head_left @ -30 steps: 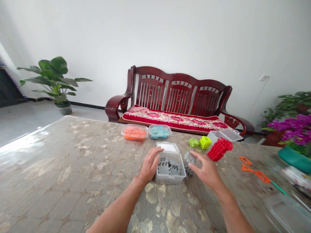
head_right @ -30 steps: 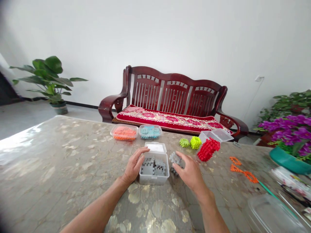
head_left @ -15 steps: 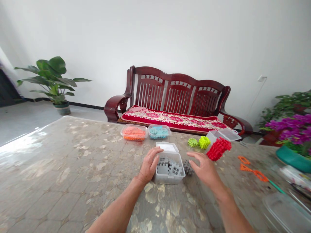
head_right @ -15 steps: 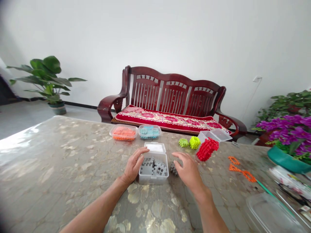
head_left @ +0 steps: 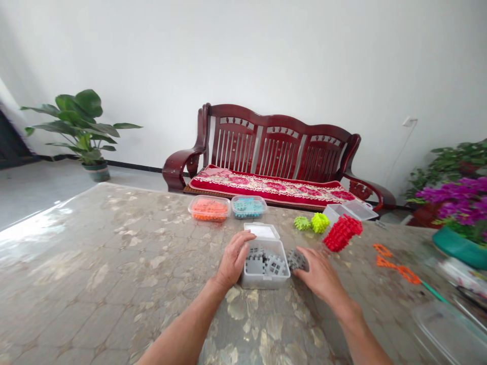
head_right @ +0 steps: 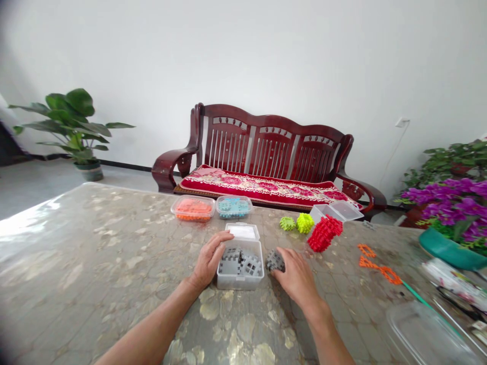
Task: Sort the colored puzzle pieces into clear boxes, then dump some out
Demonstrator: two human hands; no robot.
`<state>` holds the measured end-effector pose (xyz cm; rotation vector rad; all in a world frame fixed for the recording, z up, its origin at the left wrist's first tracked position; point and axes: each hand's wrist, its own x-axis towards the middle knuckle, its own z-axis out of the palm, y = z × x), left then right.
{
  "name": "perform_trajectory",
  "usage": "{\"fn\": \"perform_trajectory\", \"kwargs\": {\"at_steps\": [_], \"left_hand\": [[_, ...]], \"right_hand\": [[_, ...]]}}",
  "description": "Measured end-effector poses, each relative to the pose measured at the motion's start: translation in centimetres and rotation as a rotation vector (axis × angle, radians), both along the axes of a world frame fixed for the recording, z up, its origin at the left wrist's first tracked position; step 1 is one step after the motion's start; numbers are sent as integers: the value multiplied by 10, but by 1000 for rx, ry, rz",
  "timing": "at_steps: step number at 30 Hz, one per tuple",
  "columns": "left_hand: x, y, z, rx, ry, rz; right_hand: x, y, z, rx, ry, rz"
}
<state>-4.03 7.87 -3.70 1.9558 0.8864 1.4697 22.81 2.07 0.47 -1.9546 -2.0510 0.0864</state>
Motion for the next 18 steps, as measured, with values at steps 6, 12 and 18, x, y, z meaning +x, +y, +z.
{"fn": "perform_trajectory", "kwargs": {"at_steps": [6, 12, 18], "left_hand": [[0, 0, 1, 2, -8, 0], [1, 0, 0, -2, -10, 2], [0, 1, 0, 5, -5, -7]], "right_hand": [[4, 2, -6, 27, -17, -24], [-3, 1, 9, 150, 197, -50], [-40, -1, 52, 168, 286, 138]]}}
